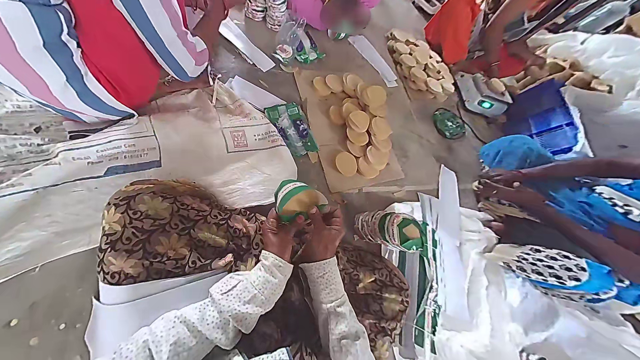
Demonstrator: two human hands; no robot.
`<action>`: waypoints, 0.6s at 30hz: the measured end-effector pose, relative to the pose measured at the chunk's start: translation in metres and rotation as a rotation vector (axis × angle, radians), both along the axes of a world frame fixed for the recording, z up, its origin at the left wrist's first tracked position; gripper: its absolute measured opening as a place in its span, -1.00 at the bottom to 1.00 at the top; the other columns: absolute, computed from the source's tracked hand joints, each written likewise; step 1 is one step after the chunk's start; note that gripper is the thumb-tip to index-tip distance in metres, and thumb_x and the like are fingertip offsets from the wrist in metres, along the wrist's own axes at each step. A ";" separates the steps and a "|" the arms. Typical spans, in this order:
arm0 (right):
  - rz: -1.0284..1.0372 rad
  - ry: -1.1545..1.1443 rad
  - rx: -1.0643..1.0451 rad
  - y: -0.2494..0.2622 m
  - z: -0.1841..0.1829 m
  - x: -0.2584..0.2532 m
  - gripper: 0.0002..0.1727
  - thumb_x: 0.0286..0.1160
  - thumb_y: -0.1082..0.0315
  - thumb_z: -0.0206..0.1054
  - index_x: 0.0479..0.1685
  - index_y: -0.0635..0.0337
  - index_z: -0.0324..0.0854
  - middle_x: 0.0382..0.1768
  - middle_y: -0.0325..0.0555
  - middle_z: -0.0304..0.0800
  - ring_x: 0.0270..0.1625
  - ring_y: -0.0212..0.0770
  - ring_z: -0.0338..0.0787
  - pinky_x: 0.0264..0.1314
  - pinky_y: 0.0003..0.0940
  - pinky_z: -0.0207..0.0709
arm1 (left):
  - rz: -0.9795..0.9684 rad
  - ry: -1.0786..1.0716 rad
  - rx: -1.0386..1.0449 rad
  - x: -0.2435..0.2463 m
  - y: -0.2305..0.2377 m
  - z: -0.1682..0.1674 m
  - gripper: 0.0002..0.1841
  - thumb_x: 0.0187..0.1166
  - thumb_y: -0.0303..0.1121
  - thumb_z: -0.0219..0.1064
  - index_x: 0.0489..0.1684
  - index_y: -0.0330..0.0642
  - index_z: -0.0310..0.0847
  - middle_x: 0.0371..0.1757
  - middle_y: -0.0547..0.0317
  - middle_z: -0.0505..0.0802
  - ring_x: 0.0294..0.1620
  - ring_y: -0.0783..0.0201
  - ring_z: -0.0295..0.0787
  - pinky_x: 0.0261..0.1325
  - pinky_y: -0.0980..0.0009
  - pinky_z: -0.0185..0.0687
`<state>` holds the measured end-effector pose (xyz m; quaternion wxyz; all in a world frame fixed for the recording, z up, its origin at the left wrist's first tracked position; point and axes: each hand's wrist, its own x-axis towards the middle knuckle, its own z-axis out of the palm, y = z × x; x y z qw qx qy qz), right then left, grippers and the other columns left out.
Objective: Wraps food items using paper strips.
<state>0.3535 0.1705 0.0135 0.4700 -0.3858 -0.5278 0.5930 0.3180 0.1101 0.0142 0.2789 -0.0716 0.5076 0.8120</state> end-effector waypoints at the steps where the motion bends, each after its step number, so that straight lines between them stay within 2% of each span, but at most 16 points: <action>1: -0.050 -0.008 0.045 0.000 0.001 -0.001 -0.76 0.16 0.70 0.42 -0.38 0.18 0.53 -0.59 -0.39 0.67 -0.57 -0.55 0.67 -0.50 -0.63 0.63 | -0.008 0.006 0.001 0.000 0.000 0.000 -0.52 0.22 -0.80 0.47 0.19 -0.55 0.54 -0.04 0.08 0.86 -0.02 0.46 0.83 0.11 0.52 0.77; 3: -0.123 -0.021 0.162 0.002 0.000 -0.002 -0.77 0.10 0.71 0.46 -0.45 0.20 0.57 -0.62 -0.40 0.69 -0.61 -0.57 0.66 -0.54 -0.65 0.62 | -0.030 0.027 0.016 -0.001 0.000 0.001 -0.51 0.21 -0.78 0.48 0.19 -0.54 0.55 -0.03 0.07 0.87 -0.01 0.45 0.84 0.13 0.52 0.77; 6: -0.142 -0.173 0.556 0.010 -0.006 0.005 -0.82 0.09 0.55 0.59 -0.51 0.26 0.63 -0.52 -0.29 0.69 -0.45 -0.55 0.68 -0.34 -0.68 0.63 | -0.071 0.098 0.031 -0.003 0.000 0.003 -0.52 0.17 -0.75 0.51 0.16 -0.53 0.58 -0.03 0.09 0.90 0.01 0.45 0.86 0.16 0.51 0.79; 7: -0.140 -0.295 0.721 0.013 -0.006 0.009 -0.84 0.16 0.44 0.59 -0.51 0.30 0.70 -0.47 -0.18 0.71 -0.38 -0.45 0.71 -0.26 -0.64 0.63 | -0.089 0.114 0.031 -0.004 -0.001 0.003 -0.52 0.18 -0.74 0.51 0.16 -0.52 0.58 -0.02 0.09 0.90 0.02 0.44 0.86 0.17 0.51 0.78; 9: -0.114 -0.569 0.954 0.013 0.000 0.015 -0.83 0.33 0.36 0.47 -0.44 0.31 0.84 -0.39 0.07 0.79 -0.24 -0.09 0.79 -0.10 -0.35 0.67 | -0.116 0.112 0.024 -0.006 -0.003 0.004 -0.53 0.18 -0.74 0.52 0.14 -0.52 0.58 -0.04 0.08 0.90 0.02 0.43 0.86 0.16 0.49 0.78; 10: -0.093 -0.656 0.995 0.011 0.003 0.017 -0.82 0.37 0.37 0.41 -0.40 0.31 0.86 -0.36 0.13 0.82 -0.20 0.02 0.83 -0.08 -0.24 0.70 | -0.130 0.105 0.020 -0.007 -0.004 0.004 -0.53 0.19 -0.74 0.52 0.15 -0.52 0.58 -0.04 0.07 0.90 0.01 0.42 0.86 0.16 0.49 0.78; 12: -0.061 -0.682 0.925 0.011 0.005 0.019 -0.84 0.35 0.42 0.41 -0.34 0.32 0.88 -0.30 0.14 0.87 -0.18 0.00 0.88 -0.08 -0.23 0.74 | -0.166 0.098 0.003 -0.009 -0.008 0.004 -0.53 0.19 -0.74 0.52 0.15 -0.51 0.59 -0.04 0.06 0.90 0.01 0.42 0.86 0.17 0.48 0.79; 14: -0.059 -0.579 0.815 0.017 0.004 0.019 -0.83 0.29 0.42 0.49 -0.26 0.39 0.80 -0.29 0.07 0.84 -0.23 -0.20 0.84 -0.11 -0.42 0.73 | -0.219 0.111 -0.026 -0.010 -0.011 0.004 -0.55 0.18 -0.72 0.54 0.12 -0.49 0.62 -0.04 0.06 0.90 0.01 0.42 0.86 0.17 0.48 0.79; 16: -0.072 -0.476 0.771 0.026 0.006 0.019 -0.71 0.25 0.40 0.52 -0.16 0.47 0.72 -0.31 0.03 0.76 -0.33 -0.35 0.73 -0.19 -0.55 0.65 | -0.282 0.120 -0.042 -0.011 -0.014 0.007 -0.55 0.17 -0.70 0.56 0.10 -0.48 0.64 -0.04 0.06 0.90 0.01 0.42 0.86 0.15 0.48 0.79; 18: -0.086 -0.408 0.830 0.034 0.007 0.021 -0.82 0.25 0.42 0.52 -0.30 0.42 0.77 -0.35 -0.01 0.82 -0.30 -0.39 0.80 -0.15 -0.61 0.69 | -0.343 0.123 -0.027 -0.014 -0.016 0.012 -0.55 0.16 -0.70 0.57 0.09 -0.47 0.65 -0.04 0.08 0.90 0.01 0.43 0.86 0.15 0.49 0.79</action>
